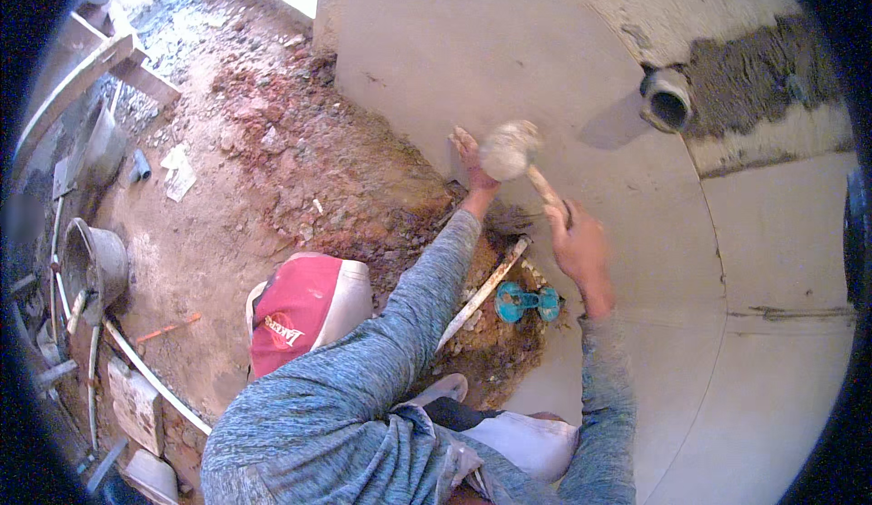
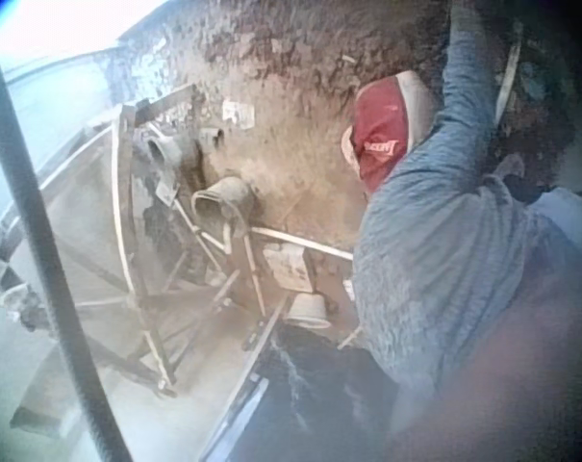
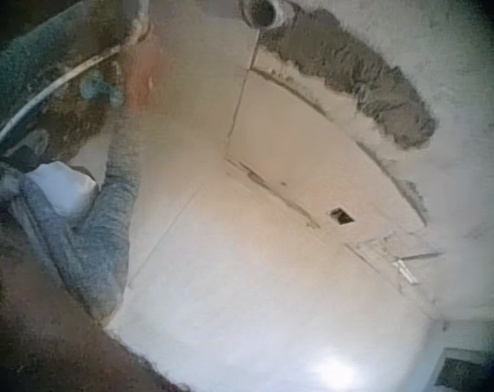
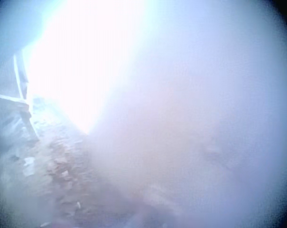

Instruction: The person applies mortar to a tile using a trowel, places the tile onto a wall around a pipe, and taps it into place with a rubber mallet.

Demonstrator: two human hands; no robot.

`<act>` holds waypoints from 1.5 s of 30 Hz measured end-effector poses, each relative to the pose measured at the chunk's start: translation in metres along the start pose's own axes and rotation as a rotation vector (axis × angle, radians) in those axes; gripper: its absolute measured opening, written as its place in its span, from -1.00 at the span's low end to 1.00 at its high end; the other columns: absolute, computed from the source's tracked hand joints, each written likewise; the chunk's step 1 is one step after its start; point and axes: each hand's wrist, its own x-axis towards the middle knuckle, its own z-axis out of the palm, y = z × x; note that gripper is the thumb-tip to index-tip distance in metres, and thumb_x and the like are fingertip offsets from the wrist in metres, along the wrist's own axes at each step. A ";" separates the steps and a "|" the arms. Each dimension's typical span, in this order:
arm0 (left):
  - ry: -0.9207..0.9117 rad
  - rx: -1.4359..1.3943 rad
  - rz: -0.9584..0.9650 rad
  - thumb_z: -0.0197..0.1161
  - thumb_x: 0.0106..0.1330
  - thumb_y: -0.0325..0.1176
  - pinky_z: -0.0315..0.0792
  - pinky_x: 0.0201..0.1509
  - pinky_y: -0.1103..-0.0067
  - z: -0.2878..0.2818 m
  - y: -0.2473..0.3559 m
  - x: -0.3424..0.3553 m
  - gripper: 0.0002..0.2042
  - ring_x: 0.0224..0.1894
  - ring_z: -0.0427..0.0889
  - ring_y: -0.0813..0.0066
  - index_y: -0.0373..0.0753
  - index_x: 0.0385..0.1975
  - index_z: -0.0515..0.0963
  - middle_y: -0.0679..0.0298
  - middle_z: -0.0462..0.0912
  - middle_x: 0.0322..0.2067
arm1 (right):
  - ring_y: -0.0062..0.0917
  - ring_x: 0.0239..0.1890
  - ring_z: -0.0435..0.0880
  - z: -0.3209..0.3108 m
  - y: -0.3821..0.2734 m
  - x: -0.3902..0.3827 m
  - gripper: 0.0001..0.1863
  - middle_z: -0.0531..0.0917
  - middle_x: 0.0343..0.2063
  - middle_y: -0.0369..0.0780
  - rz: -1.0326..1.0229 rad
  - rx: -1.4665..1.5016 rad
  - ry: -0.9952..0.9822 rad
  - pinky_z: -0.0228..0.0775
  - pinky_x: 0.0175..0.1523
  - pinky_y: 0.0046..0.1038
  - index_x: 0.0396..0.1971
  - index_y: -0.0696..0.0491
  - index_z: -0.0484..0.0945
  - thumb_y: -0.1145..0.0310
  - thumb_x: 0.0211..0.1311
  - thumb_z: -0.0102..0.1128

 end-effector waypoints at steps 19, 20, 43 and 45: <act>-0.334 -0.128 -0.451 0.27 -0.05 0.41 -0.06 0.45 0.29 -0.020 0.045 -0.022 0.17 0.40 -0.02 -0.03 -0.43 0.36 -0.04 -0.15 0.10 0.30 | -0.13 -0.56 0.64 0.122 -0.152 0.141 -0.60 0.63 -0.57 -0.06 -0.643 -0.303 -0.085 0.49 -0.45 -0.10 -0.39 0.09 0.50 0.00 0.27 0.05; -0.328 -0.131 -0.452 0.26 -0.05 0.41 -0.06 0.45 0.29 -0.022 0.044 -0.021 0.18 0.40 -0.02 -0.02 -0.43 0.36 -0.04 -0.15 0.10 0.31 | -0.13 -0.56 0.64 0.122 -0.146 0.142 -0.60 0.64 -0.56 -0.05 -0.706 -0.263 -0.079 0.49 -0.45 -0.10 -0.38 0.09 0.51 0.00 0.27 0.05; -0.278 -0.161 -0.508 0.28 -0.05 0.39 -0.18 0.49 0.29 -0.023 0.034 0.008 0.20 0.47 -0.16 -0.03 -0.34 0.41 -0.14 -0.13 -0.11 0.41 | -0.32 -0.58 0.65 0.155 -0.192 0.173 -0.65 0.61 -0.61 -0.19 -0.872 -0.294 -0.080 0.48 -0.54 -0.27 -0.29 0.03 0.51 0.02 0.28 0.05; -0.363 -0.054 -0.548 0.27 -0.04 0.39 -0.21 0.50 0.26 -0.033 0.053 -0.003 0.19 0.47 -0.21 -0.02 -0.33 0.42 -0.16 -0.15 -0.13 0.41 | -0.34 -0.57 0.66 0.160 -0.190 0.182 -0.66 0.61 -0.61 -0.19 -0.770 -0.342 -0.171 0.48 -0.53 -0.26 -0.25 0.04 0.53 0.04 0.29 0.04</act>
